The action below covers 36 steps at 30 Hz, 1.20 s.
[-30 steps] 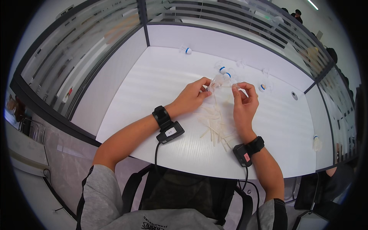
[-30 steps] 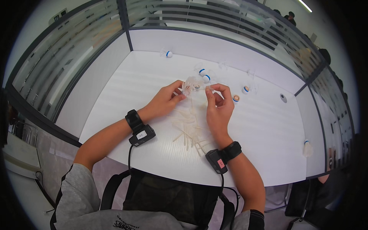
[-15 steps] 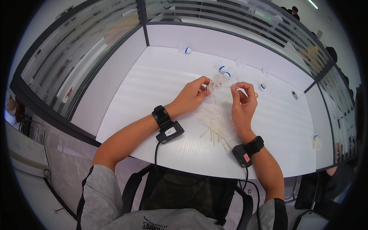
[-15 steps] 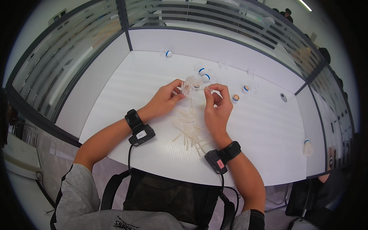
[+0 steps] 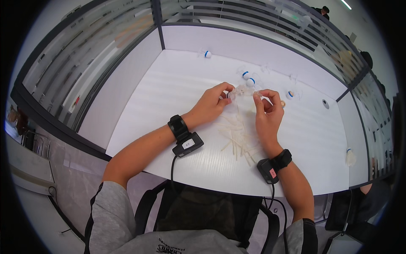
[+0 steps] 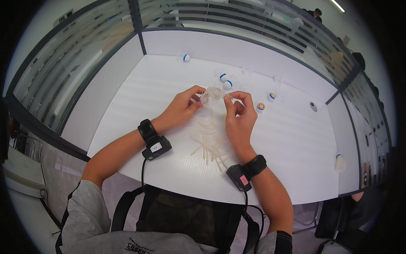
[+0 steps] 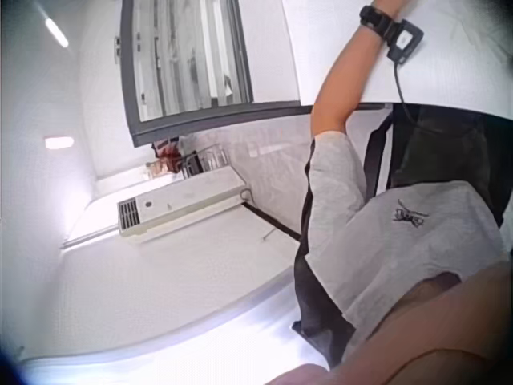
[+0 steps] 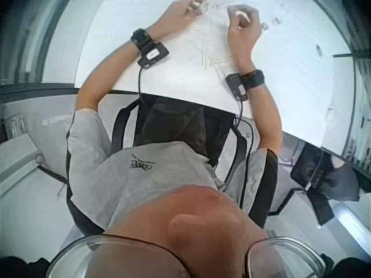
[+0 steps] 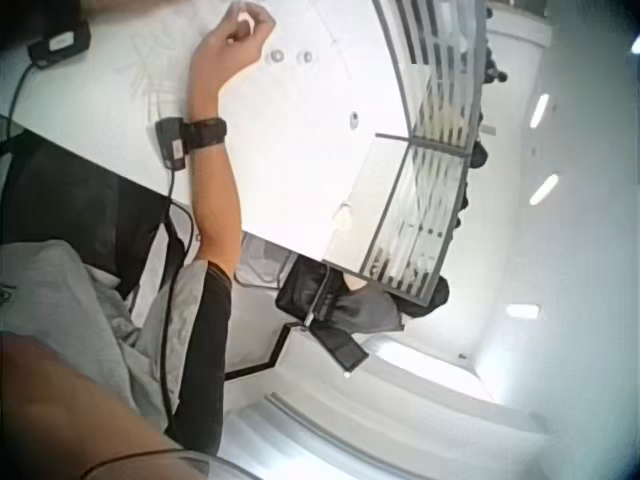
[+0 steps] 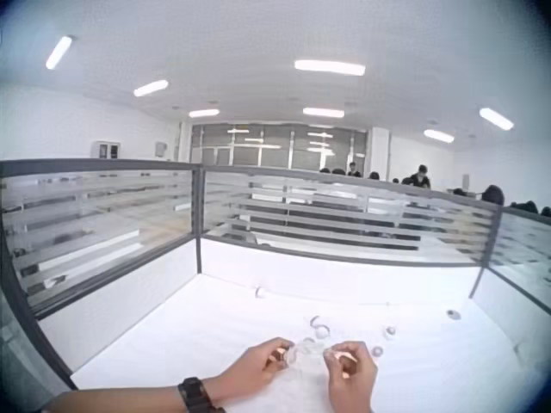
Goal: Manually inserting feathers into a shuttlecock base at a workstation.
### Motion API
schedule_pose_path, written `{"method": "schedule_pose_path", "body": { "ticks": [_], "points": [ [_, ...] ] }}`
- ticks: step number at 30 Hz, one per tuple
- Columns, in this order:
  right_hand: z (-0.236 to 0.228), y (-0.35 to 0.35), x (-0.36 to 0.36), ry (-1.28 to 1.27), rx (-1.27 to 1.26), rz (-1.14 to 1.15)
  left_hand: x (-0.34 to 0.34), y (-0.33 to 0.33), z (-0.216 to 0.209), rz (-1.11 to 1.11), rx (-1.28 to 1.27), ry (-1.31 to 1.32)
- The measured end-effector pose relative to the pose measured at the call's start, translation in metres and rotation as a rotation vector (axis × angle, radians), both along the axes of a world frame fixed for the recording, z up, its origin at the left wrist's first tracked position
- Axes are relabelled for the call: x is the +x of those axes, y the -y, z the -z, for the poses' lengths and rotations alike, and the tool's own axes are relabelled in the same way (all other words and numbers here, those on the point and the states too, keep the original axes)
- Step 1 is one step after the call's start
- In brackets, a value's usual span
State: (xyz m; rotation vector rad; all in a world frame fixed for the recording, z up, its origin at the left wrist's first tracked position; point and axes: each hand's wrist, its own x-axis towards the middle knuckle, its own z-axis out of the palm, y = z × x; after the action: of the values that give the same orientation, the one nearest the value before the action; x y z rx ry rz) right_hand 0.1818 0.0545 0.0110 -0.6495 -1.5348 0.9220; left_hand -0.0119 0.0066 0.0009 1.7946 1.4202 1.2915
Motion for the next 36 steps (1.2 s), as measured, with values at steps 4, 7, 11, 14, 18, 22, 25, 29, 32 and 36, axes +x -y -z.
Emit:
{"method": "schedule_pose_path", "body": {
  "ticks": [4, 7, 11, 14, 18, 22, 25, 29, 32, 36],
  "points": [
    [0.0013, -0.0005, 0.0000, -0.032, -0.049, -0.035, 0.0029, 0.0028, -0.0045, -0.022, -0.074, -0.003],
    [0.0012, 0.0007, -0.0013, -0.089, -0.066, -0.032, 0.0035, 0.0031, -0.0029, -0.002, 0.004, -0.014],
    [0.0014, -0.0033, 0.0037, 0.014, -0.071, 0.027, 0.0041, 0.0029, -0.0063, 0.003, -0.028, -0.016],
    [0.0016, -0.0007, 0.0017, 0.042, -0.078, 0.025, 0.0026, 0.0046, -0.0042, -0.003, -0.040, -0.014],
    [-0.0035, 0.0029, 0.0015, 0.086, -0.067, 0.038, 0.0023, 0.0023, -0.0026, 0.036, -0.056, 0.015],
    [-0.0049, 0.0027, 0.0021, 0.082, -0.059, 0.058, 0.0028, 0.0030, -0.0049, 0.043, -0.057, -0.001],
    [-0.0026, 0.0015, 0.0024, 0.070, -0.057, 0.071, 0.0046, 0.0030, -0.0063, 0.039, -0.055, -0.009],
    [0.0007, -0.0010, 0.0016, 0.051, -0.050, 0.066, 0.0033, 0.0022, -0.0037, 0.024, -0.056, -0.022],
    [0.0009, -0.0005, 0.0009, 0.056, -0.064, 0.055, 0.0018, 0.0010, 0.0002, 0.027, -0.024, -0.018],
    [0.0014, -0.0015, 0.0018, 0.084, -0.073, 0.056, 0.0029, 0.0013, -0.0019, 0.029, -0.037, -0.020]
  ]
}}
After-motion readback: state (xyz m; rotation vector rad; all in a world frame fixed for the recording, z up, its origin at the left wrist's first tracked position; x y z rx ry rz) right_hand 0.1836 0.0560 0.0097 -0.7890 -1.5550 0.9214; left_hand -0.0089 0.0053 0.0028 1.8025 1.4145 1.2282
